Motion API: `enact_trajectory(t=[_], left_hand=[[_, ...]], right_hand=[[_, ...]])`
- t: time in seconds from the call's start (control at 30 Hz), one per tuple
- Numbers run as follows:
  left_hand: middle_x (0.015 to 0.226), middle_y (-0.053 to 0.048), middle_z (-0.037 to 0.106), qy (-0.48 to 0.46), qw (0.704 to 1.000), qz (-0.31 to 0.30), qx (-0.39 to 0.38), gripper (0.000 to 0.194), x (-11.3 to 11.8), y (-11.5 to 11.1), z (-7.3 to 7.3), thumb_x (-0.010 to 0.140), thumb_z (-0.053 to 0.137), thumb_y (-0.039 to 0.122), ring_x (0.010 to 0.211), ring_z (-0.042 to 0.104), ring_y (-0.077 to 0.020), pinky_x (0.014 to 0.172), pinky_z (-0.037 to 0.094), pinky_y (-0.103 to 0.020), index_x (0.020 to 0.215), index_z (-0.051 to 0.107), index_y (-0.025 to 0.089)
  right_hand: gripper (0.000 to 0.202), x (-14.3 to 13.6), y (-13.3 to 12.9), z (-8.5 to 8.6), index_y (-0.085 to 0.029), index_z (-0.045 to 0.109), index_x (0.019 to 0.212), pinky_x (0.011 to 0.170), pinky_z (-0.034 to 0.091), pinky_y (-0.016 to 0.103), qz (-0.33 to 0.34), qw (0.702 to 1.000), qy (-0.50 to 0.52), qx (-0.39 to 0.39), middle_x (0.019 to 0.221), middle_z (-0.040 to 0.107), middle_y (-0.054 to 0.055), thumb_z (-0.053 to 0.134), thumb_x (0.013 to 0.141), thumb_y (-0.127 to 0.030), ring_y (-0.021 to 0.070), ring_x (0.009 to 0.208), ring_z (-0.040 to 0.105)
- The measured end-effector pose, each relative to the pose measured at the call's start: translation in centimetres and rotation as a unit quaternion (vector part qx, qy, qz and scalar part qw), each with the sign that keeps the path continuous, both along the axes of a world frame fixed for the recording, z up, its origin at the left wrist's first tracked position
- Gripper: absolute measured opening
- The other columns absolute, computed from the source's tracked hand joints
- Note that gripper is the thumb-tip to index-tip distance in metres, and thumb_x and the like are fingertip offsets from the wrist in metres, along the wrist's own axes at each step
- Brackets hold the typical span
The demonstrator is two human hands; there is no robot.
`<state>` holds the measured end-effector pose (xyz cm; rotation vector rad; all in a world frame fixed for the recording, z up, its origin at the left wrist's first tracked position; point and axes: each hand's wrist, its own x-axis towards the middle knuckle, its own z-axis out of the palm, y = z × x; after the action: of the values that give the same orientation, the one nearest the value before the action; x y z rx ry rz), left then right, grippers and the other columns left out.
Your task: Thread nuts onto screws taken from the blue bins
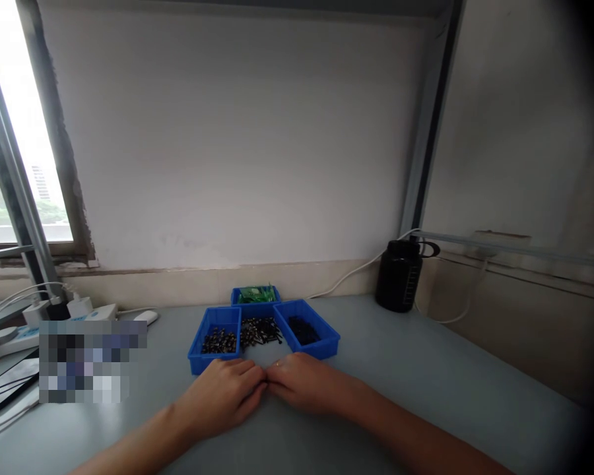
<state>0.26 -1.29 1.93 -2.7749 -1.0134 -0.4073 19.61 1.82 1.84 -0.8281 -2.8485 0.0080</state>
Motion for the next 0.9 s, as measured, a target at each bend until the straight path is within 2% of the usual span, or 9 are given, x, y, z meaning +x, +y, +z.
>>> enact_trajectory(t=[0.3,0.57,0.73,0.9], left_hand=[[0.069,-0.001,0.062,0.035,0.997,0.063,-0.026,0.02,-0.1,0.4,-0.2,0.089,0.038,0.025,0.061,0.059,-0.0174,0.054,0.039,-0.024,0.077,0.052,0.019],[0.072,0.0,0.064,0.015,0.997,0.039,-0.07,0.015,-0.2,0.5,-0.6,0.086,0.043,0.023,0.063,0.062,-0.0178,0.054,0.039,-0.023,0.079,0.055,0.019],[0.075,-0.001,0.066,0.014,0.996,0.038,-0.085,0.014,-0.2,0.6,-0.7,0.085,0.044,0.023,0.066,0.062,-0.0181,0.057,0.041,-0.023,0.081,0.057,0.019],[0.071,0.0,0.064,0.014,0.996,0.049,-0.074,0.017,-0.3,0.7,-0.8,0.086,0.042,0.023,0.063,0.061,-0.0171,0.055,0.039,-0.023,0.078,0.056,0.019]], right_hand=[[0.028,0.4,0.1,0.5,-0.017,0.063,0.076,0.055,0.035,0.024,-0.027,0.999,0.022,0.003,0.071,0.065,0.002,0.044,0.089,-0.034,0.0157,0.065,0.058],[0.018,0.0,-0.7,1.5,-0.017,0.062,0.08,0.056,0.034,0.021,0.006,0.996,0.051,-0.077,0.07,0.062,0.0,0.052,0.086,-0.032,0.0128,0.064,0.055],[0.022,0.0,-0.6,1.2,-0.017,0.061,0.08,0.056,0.034,0.021,0.009,0.997,0.049,-0.065,0.069,0.061,0.0,0.05,0.087,-0.035,0.0128,0.064,0.054],[0.02,0.1,-0.5,1.3,-0.017,0.061,0.081,0.057,0.034,0.022,0.002,0.998,0.042,-0.039,0.073,0.063,0.001,0.047,0.087,-0.03,0.0144,0.066,0.056]])
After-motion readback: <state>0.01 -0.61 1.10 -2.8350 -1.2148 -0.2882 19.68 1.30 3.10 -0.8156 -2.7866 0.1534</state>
